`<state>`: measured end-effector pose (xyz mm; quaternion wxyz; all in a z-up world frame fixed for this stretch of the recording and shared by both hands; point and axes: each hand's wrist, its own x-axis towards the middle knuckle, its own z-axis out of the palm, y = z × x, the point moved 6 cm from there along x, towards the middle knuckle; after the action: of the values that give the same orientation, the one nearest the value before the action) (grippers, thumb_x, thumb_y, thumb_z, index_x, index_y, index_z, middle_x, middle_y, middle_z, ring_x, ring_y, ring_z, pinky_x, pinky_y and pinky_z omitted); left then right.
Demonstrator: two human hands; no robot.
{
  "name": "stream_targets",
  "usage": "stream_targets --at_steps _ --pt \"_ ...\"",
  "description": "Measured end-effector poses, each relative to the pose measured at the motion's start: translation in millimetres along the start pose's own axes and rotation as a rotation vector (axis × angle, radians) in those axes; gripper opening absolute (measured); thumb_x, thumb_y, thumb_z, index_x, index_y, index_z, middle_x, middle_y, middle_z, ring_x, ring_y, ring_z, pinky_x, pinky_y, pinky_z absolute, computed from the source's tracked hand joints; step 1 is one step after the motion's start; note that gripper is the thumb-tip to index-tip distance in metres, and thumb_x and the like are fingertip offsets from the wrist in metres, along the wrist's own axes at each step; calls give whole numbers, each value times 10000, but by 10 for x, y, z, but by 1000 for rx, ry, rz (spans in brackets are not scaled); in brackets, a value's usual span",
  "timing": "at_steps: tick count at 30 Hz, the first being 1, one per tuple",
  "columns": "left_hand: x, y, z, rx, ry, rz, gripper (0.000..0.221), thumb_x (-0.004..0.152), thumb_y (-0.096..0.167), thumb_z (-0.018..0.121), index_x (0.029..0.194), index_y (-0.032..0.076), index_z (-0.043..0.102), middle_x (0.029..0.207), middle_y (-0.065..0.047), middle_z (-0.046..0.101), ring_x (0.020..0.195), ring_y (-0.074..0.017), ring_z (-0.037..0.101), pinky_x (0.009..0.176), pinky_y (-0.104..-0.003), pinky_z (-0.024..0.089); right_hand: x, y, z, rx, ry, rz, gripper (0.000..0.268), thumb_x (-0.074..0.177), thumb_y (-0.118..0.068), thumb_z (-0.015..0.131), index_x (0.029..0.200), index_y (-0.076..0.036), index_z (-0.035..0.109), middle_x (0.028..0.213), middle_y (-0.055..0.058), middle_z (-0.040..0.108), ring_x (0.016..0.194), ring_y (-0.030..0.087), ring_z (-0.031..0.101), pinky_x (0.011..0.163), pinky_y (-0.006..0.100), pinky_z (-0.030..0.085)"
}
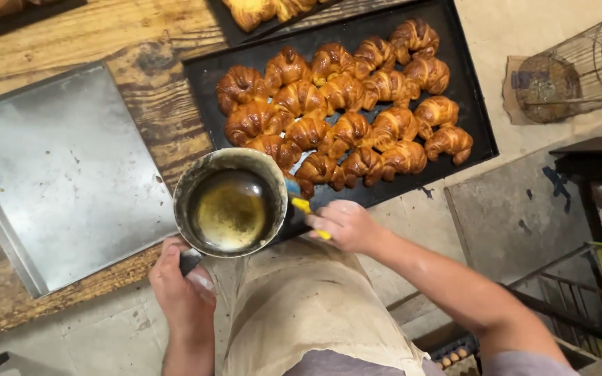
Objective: Glazing croissants on a baking tray using a pastry brush and a pot of glaze
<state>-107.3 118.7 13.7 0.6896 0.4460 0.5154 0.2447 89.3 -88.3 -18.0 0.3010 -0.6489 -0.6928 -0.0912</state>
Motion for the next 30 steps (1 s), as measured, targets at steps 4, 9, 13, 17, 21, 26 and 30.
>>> stream_targets --at_steps 4,9,13,17,21,26,30 --pt "65 -166 94 -99 -76 115 257 1008 235 423 775 134 463 712 41 370 657 -71 341 595 -240 254 -490 303 -390 96 20 552 574 1090 -471 319 1004 -83 733 964 67 764 815 253 712 751 419 551" --pt "110 -487 290 -76 -103 179 246 992 101 457 760 78 537 849 -30 501 796 -121 468 689 -234 358 -669 317 -1426 288 1020 1005 358 1098 -424 455 1017 -89 554 961 73 556 674 127 546 602 241 503" --pt "88 -735 564 -68 -146 200 222 991 92 454 803 56 567 852 -42 536 806 -124 499 711 -232 370 -657 420 -1537 436 1052 912 305 1117 -365 422 1003 -111 545 903 29 535 719 104 473 661 246 391" --pt "-51 -843 906 -72 -188 227 239 996 86 491 775 45 574 852 -37 552 826 -123 512 768 -233 380 -258 490 -1406 332 445 882 344 1117 -321 386 1124 -80 631 1045 69 672 838 148 635 705 265 540" --pt "-230 -973 1230 -185 -162 334 305 986 65 529 693 -5 579 757 -106 495 757 -169 457 763 -258 420 -228 612 -1250 139 373 703 228 1049 -220 564 983 -65 717 931 116 750 803 368 706 777 446 566" --pt "-513 -902 1496 -143 -135 333 324 993 63 515 685 -13 577 746 -114 496 743 -173 451 754 -269 424 -312 735 -1419 75 323 627 199 1048 -203 587 981 -49 695 935 95 758 792 361 700 765 450 568" --pt "-611 -921 1635 -82 -115 325 310 996 62 509 701 -7 578 761 -113 504 757 -169 456 770 -283 436 -245 815 -1586 53 284 558 173 1033 -210 625 986 -63 703 941 62 764 771 337 701 740 439 574"
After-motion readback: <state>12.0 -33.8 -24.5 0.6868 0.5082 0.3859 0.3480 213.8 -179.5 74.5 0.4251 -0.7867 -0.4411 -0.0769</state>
